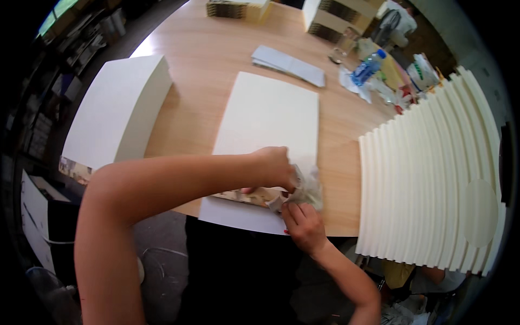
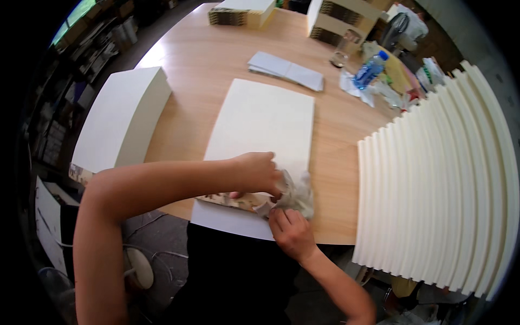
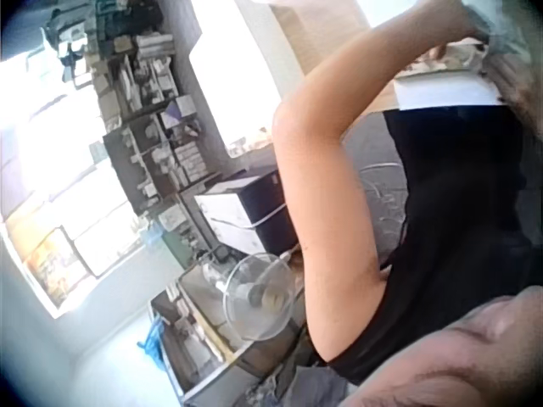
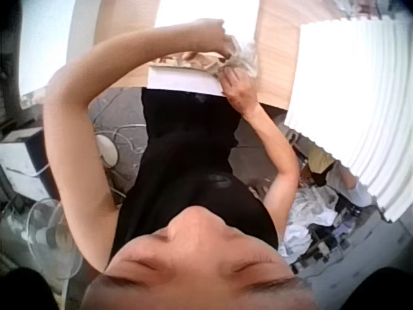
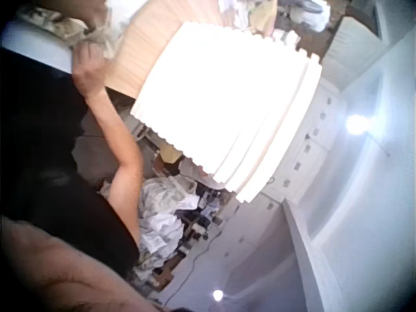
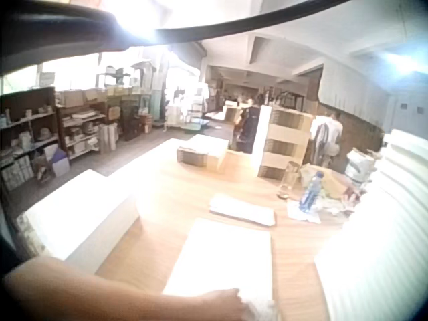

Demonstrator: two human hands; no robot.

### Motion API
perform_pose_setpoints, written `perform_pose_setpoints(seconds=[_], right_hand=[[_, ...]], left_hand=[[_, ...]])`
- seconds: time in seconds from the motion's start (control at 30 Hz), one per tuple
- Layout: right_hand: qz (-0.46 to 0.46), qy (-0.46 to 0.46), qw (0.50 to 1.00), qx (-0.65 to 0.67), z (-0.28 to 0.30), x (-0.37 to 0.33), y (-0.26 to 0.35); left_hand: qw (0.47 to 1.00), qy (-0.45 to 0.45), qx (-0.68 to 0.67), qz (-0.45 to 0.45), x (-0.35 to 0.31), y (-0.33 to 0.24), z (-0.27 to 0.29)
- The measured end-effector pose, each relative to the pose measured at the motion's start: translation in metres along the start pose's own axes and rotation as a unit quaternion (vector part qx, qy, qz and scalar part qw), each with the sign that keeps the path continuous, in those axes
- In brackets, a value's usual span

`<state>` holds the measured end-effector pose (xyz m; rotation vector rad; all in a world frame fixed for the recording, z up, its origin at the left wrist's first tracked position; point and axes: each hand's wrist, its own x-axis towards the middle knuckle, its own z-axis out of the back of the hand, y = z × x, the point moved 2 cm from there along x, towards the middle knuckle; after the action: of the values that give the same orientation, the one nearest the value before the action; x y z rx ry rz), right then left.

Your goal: The person dips a brush into a bucket of glue and applies it to the edges of a stack of paper, then moves sheets of paper onto a table and aligns them.

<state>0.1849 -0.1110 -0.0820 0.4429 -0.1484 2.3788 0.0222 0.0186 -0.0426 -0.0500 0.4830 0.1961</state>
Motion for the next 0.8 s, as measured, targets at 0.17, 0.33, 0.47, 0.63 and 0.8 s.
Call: perform_pose_setpoints(seconds=[0.17, 0.33, 0.47, 0.63, 0.8], right_hand=[[0.088, -0.046, 0.994, 0.036, -0.062, 0.108, 0.096], [0.062, -0.051, 0.98, 0.18, -0.053, 0.097, 0.082], [0.033, 0.031, 0.999, 0.009, -0.006, 0.017, 0.007], [0.083, -0.042, 0.995, 0.045, -0.06, 0.091, 0.088], [0.031, -0.074, 0.997, 0.023, -0.044, 0.064, 0.06]], left_hand=[[0.999, -0.036, 0.016, 0.036, 0.002, 0.002, -0.008], [0.998, -0.036, 0.026, 0.042, -0.005, 0.009, -0.023], [0.999, 0.012, 0.028, 0.023, -0.009, 0.006, -0.007], [0.998, -0.061, -0.001, 0.034, 0.007, 0.002, -0.018], [0.999, -0.035, 0.032, 0.025, -0.003, 0.004, -0.016]])
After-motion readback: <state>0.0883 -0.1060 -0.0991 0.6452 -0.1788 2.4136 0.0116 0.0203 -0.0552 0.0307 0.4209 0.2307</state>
